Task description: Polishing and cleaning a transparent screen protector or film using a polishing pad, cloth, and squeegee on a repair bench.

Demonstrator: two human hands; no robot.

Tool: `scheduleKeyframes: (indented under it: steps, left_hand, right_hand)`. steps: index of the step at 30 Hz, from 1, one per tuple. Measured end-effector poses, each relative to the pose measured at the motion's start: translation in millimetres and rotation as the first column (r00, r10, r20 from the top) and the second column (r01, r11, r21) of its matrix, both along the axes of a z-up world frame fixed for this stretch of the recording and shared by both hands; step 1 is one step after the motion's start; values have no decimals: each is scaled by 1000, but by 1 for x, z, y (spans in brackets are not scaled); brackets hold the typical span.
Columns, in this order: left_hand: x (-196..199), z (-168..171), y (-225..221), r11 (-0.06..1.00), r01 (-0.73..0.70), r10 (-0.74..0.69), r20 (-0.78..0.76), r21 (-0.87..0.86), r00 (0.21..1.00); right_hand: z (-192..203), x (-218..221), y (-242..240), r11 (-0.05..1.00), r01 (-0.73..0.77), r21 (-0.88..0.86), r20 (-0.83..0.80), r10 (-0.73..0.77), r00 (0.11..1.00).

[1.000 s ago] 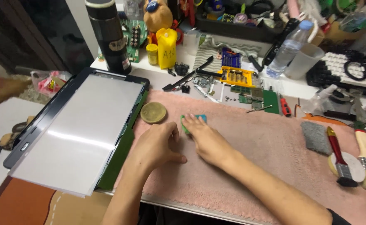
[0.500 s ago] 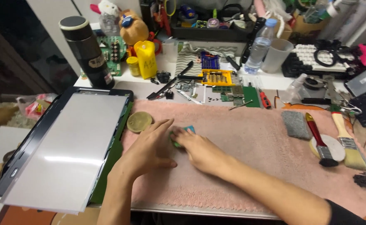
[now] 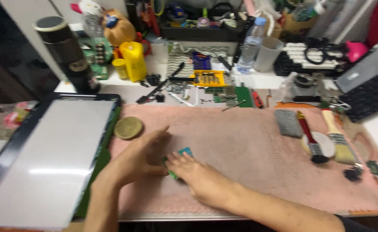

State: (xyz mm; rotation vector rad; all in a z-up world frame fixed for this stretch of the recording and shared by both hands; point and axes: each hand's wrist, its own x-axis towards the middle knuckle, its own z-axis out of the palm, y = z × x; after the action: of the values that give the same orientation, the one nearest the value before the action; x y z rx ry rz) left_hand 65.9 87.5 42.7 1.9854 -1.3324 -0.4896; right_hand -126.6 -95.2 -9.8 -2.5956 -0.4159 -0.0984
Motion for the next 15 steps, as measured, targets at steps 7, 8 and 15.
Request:
scheduleKeyframes:
  steps: [7, 8, 15]
  left_hand:
    - [-9, 18, 1, 989, -25, 46, -140, 147, 989]
    - [-8, 16, 1, 989, -29, 48, -124, 148, 991]
    - [-1, 5, 4, 997, 65, -61, -76, 46, 995]
  right_hand:
    - [19, 34, -16, 999, 42, -1, 6, -42, 999]
    - [15, 44, -20, 998, 64, 13, -19, -64, 998]
    - [30, 13, 2, 999, 1, 37, -20, -1, 1000]
